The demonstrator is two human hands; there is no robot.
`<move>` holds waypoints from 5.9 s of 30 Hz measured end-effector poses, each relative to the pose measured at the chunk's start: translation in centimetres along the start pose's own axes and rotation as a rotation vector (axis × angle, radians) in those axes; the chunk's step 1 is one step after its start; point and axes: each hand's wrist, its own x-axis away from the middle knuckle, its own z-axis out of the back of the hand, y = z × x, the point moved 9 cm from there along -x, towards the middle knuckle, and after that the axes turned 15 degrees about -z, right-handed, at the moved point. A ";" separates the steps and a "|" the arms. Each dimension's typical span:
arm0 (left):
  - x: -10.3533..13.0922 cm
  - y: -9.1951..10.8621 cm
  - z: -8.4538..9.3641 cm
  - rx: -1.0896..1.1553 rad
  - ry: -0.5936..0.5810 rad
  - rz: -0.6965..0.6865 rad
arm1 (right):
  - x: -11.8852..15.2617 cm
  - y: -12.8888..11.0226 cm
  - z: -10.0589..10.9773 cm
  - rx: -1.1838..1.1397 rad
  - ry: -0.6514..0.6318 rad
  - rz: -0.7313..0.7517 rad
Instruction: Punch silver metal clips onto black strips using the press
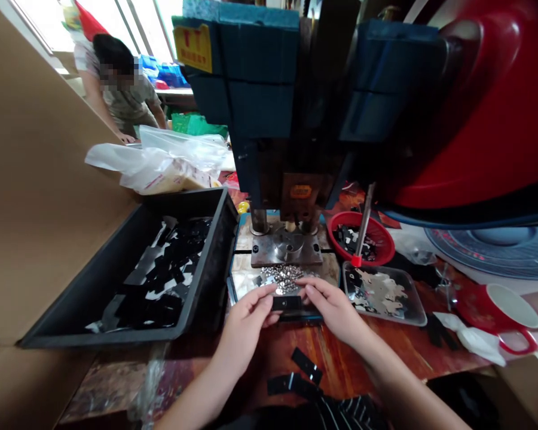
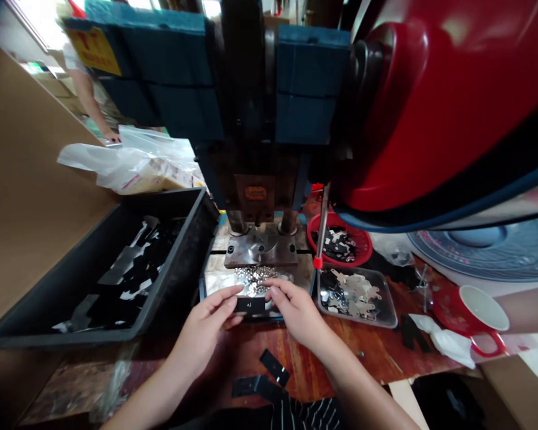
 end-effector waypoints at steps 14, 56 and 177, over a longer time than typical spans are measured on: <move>0.1 0.9 -0.7 0.210 0.047 0.052 | 0.2 0.9 -1.8 -0.388 -0.140 -0.142; -13.5 6.4 -4.1 -0.664 -0.063 -0.671 | -10.0 -5.3 3.6 0.166 0.479 0.307; -11.3 9.0 -3.9 -0.961 -0.023 -0.862 | -4.6 -9.0 1.5 0.845 0.528 0.696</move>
